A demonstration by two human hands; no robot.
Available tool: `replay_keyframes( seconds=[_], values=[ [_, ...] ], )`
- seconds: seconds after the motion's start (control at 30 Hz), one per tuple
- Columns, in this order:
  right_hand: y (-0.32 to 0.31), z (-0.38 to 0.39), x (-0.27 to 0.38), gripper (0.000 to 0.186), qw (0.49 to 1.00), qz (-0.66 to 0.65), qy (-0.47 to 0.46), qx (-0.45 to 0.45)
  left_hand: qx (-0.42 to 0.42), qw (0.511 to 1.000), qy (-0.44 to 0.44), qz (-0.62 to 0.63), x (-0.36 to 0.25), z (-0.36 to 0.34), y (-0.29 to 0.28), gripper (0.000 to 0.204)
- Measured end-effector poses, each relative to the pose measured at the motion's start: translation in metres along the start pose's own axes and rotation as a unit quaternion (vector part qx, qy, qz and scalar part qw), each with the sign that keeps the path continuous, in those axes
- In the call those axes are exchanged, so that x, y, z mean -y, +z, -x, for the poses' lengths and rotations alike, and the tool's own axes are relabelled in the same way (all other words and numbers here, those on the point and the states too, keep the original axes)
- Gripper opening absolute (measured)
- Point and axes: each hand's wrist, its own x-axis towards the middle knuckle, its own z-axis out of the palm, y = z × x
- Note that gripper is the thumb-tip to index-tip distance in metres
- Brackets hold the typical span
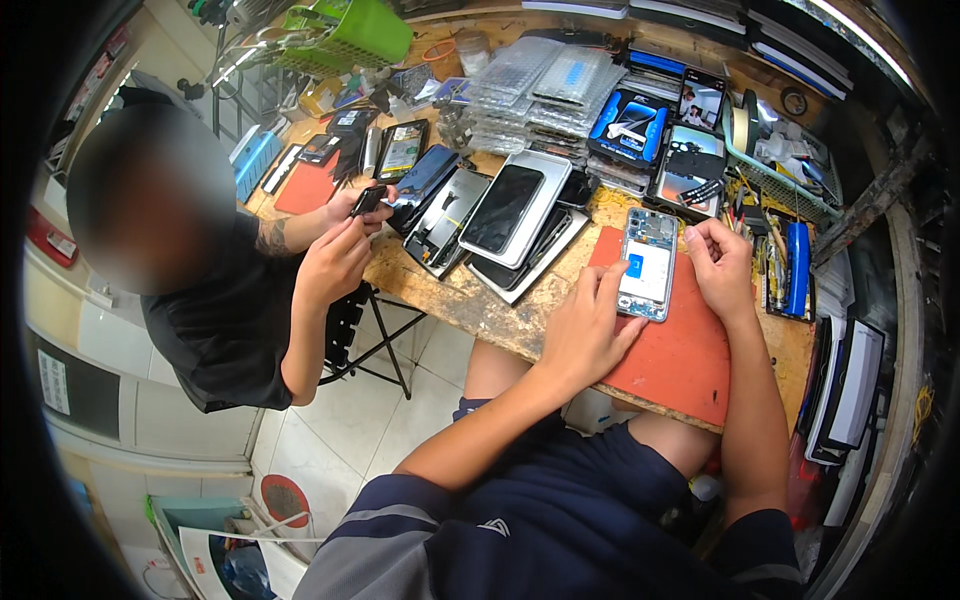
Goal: The person handles several smartphones and internal components on a cluttered workbench. They pick up a disassembled phone, inspect the internal frame and battery, and then examine a white smartphone, turning it over to view the back. Another person works on a separate device nearby.
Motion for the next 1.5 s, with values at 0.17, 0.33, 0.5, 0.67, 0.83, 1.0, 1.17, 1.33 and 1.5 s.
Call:
replay_keyframes(
  seconds=[0.17, 0.33, 0.5, 0.67, 0.83, 1.0, 1.17, 1.33, 1.5],
  values=[
    [-0.0010, 0.0003, 0.0014, 0.021, 0.999, 0.025, -0.020, -0.002, -0.004, 0.999, 0.007, -0.045, -0.0018, 0.0064, 0.0024, 0.059],
    [0.0002, 0.0007, 0.0022, 0.021, 0.999, 0.045, -0.025, 0.002, -0.029, 0.998, 0.029, -0.050, -0.0013, 0.0081, 0.0027, 0.053],
    [0.0007, 0.0011, 0.0020, 0.020, 0.999, 0.048, -0.011, 0.007, -0.037, 0.998, 0.036, -0.045, -0.0003, 0.0083, 0.0032, 0.051],
    [0.0017, 0.0017, 0.0000, 0.018, 0.998, 0.057, -0.020, 0.007, -0.039, 0.997, 0.043, -0.048, 0.0006, 0.0084, 0.0035, 0.050],
    [0.0017, 0.0019, -0.0004, 0.018, 0.997, 0.069, -0.021, 0.012, -0.029, 0.998, 0.034, -0.045, -0.0007, 0.0085, 0.0020, 0.050],
    [0.0018, 0.0020, 0.0005, 0.017, 0.998, 0.061, -0.019, 0.015, -0.033, 0.998, 0.040, -0.043, -0.0008, 0.0080, 0.0012, 0.050],
    [0.0017, 0.0025, 0.0009, 0.017, 0.997, 0.073, -0.030, 0.014, -0.036, 0.998, 0.043, -0.039, -0.0006, 0.0085, 0.0020, 0.050],
    [0.0014, 0.0028, 0.0005, 0.018, 0.997, 0.074, -0.026, 0.015, -0.034, 0.998, 0.043, -0.040, -0.0010, 0.0088, 0.0025, 0.050],
    [0.0019, 0.0024, -0.0002, 0.017, 0.997, 0.070, -0.018, 0.016, -0.033, 0.998, 0.043, -0.041, -0.0006, 0.0091, 0.0023, 0.050]
  ],
)
